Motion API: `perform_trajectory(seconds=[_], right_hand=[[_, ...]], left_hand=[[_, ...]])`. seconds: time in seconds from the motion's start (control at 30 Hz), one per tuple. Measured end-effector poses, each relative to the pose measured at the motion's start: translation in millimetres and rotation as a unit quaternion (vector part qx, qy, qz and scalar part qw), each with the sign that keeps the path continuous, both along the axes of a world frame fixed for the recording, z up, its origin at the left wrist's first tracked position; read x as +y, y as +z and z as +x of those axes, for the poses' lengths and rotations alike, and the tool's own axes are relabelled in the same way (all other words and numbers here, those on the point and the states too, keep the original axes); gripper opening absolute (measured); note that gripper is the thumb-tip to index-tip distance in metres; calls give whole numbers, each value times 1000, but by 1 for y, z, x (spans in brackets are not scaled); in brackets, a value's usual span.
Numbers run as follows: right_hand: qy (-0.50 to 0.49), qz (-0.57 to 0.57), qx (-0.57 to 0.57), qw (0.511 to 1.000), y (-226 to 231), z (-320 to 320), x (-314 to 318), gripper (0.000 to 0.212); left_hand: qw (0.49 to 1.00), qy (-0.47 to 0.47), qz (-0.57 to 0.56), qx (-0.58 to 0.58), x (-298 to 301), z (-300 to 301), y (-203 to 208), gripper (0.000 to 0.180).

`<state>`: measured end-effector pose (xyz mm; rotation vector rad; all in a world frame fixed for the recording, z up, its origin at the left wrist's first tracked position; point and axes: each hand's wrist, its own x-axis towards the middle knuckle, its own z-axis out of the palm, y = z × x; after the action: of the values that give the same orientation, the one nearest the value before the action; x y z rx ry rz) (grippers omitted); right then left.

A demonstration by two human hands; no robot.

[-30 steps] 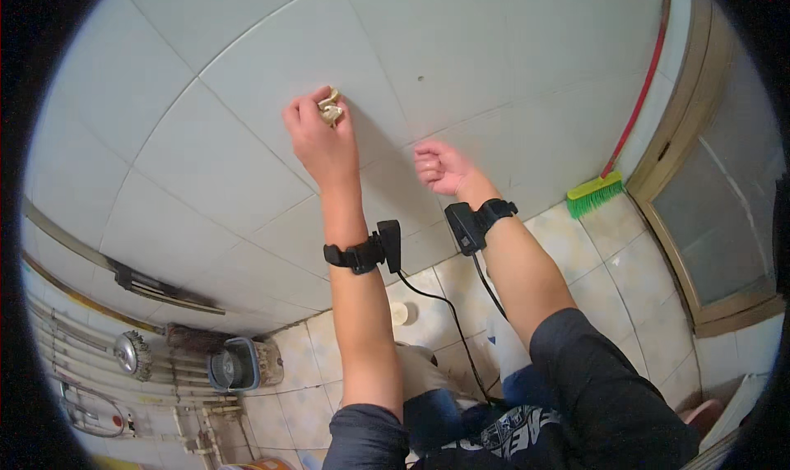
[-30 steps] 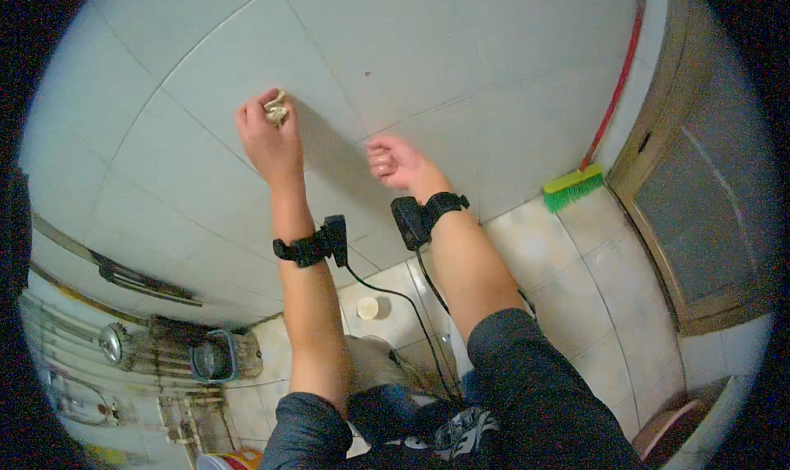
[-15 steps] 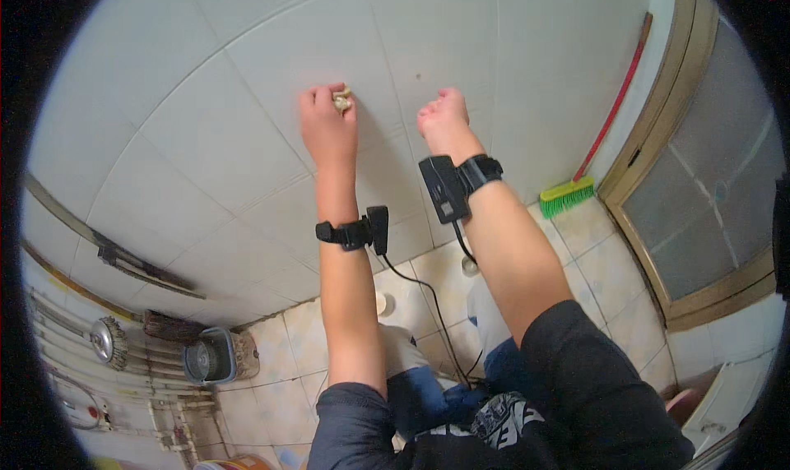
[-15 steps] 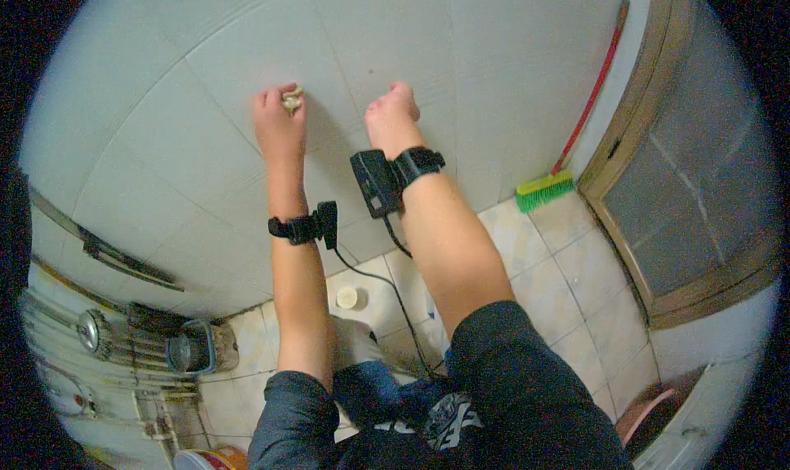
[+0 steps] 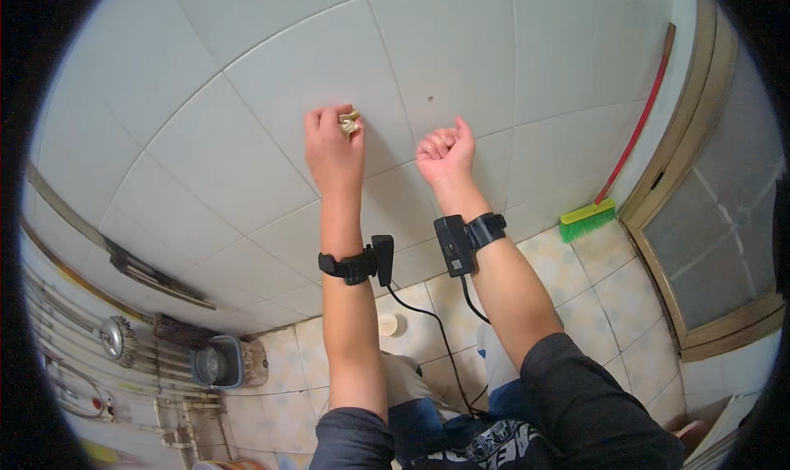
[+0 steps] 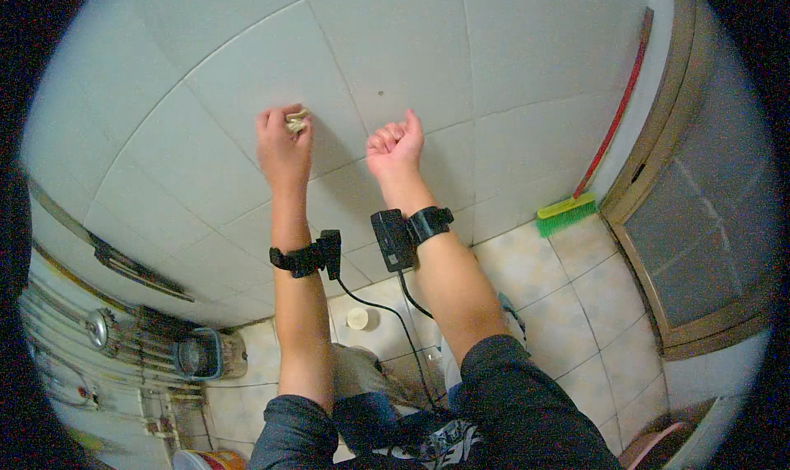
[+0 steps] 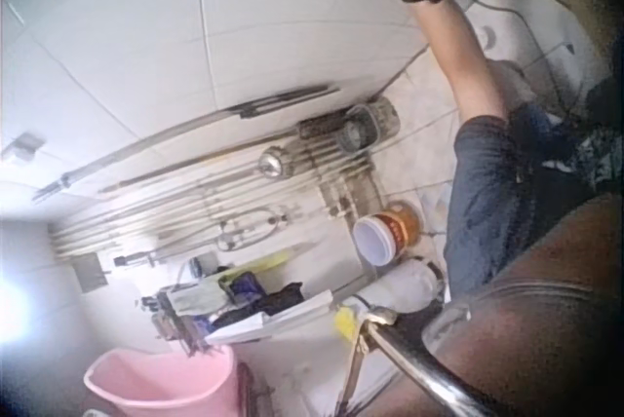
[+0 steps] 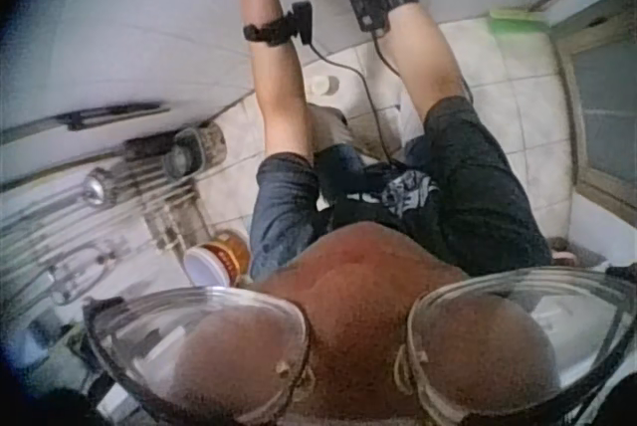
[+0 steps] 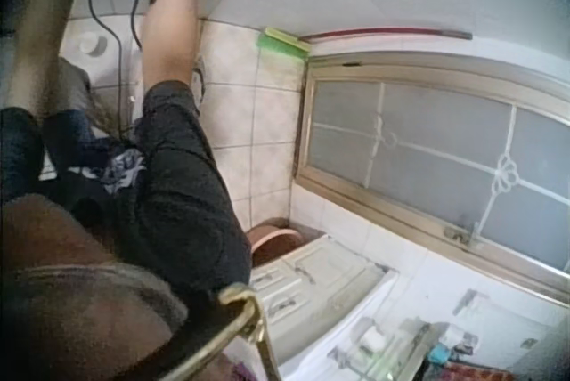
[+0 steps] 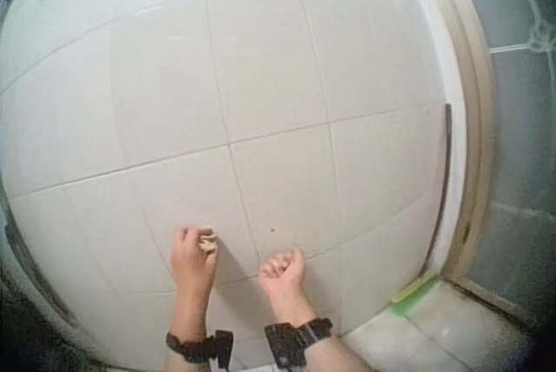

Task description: Repairing or cleaning grout on bathroom wall tiles using a cleaning block and toilet paper.

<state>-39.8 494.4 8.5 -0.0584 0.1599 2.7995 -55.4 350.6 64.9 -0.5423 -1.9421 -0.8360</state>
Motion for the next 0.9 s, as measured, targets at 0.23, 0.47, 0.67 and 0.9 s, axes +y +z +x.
perform_trajectory(seconds=[0.23, 0.47, 0.67, 0.9], right_hand=[[-24, -38, -7, 999, 2, 4, -2, 29], [-82, -82, -103, 988, -3, 10, -11, 20], [-136, -124, -167, 969, 21, -8, -15, 21], [-124, -77, -35, 989, 84, 0, -23, 18]], left_hand=[[999, 1, -13, 30, -1, 1, -1, 17], [999, 12, -16, 34, 0, 4, -1, 17], [997, 19, -70, -11, 1, 2, 3, 17], [972, -136, -161, -99, -14, 4, 8, 22]])
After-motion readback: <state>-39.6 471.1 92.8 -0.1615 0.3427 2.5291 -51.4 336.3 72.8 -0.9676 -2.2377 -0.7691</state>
